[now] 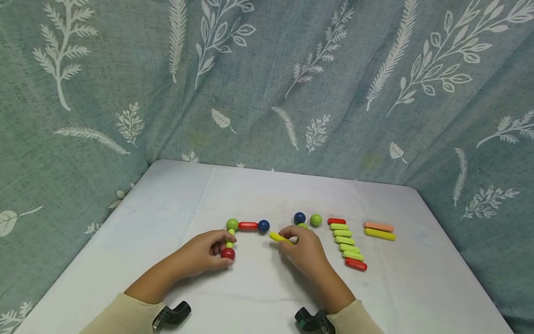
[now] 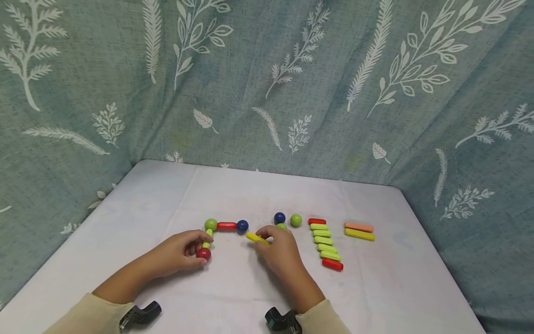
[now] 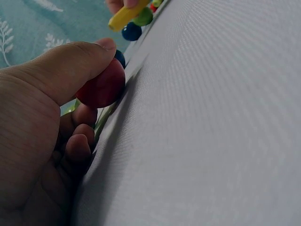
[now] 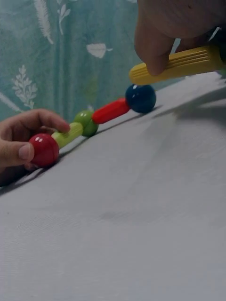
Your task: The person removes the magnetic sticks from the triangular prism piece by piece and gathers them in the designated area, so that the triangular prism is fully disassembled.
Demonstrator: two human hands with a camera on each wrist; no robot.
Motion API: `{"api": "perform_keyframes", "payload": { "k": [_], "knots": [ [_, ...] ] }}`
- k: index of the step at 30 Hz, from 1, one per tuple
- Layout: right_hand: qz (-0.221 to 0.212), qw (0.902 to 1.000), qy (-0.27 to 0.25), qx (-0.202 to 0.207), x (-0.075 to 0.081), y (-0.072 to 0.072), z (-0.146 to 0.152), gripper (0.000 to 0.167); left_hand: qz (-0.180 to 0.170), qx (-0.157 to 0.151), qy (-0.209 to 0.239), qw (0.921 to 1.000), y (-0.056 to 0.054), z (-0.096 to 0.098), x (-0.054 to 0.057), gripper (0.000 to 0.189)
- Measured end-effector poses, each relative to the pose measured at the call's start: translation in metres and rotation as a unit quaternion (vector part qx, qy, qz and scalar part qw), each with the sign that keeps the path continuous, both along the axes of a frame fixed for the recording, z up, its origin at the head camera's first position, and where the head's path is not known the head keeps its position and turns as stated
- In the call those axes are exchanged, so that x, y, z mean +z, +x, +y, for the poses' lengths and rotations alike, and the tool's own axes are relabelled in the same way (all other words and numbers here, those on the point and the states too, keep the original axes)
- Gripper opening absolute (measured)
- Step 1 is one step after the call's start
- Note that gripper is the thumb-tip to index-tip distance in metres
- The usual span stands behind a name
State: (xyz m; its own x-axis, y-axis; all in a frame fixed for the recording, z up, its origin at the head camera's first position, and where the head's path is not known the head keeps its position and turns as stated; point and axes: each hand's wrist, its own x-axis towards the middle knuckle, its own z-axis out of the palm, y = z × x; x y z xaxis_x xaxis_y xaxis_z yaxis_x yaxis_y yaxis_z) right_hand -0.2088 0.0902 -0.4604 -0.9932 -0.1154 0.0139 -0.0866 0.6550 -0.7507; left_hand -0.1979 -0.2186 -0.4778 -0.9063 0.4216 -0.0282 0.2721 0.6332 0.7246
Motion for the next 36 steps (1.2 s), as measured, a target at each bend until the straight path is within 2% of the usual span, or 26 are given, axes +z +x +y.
{"api": "perform_keyframes", "payload": {
  "k": [8,16,26,32,36],
  "knots": [
    [0.020,0.9998,-0.005,-0.008,0.004,0.000,0.029,0.017,-0.008,0.004,0.005,1.0000,0.000,0.001,0.001,0.047],
    [0.007,0.9987,0.006,-0.051,0.010,-0.001,0.057,0.021,-0.005,0.001,0.007,1.0000,0.002,0.002,0.003,0.047],
    [0.011,0.9953,0.015,-0.095,0.018,-0.003,0.092,0.023,-0.005,0.000,0.010,0.9999,0.001,0.002,0.002,0.046],
    [-0.003,0.9942,0.017,-0.106,0.019,-0.004,0.116,0.025,0.001,-0.003,0.014,0.9999,0.001,0.001,0.000,0.046],
    [0.001,0.9924,0.040,-0.116,0.018,-0.005,0.131,0.027,0.003,-0.006,0.017,0.9998,0.000,0.001,0.000,0.046]
  ]
}}
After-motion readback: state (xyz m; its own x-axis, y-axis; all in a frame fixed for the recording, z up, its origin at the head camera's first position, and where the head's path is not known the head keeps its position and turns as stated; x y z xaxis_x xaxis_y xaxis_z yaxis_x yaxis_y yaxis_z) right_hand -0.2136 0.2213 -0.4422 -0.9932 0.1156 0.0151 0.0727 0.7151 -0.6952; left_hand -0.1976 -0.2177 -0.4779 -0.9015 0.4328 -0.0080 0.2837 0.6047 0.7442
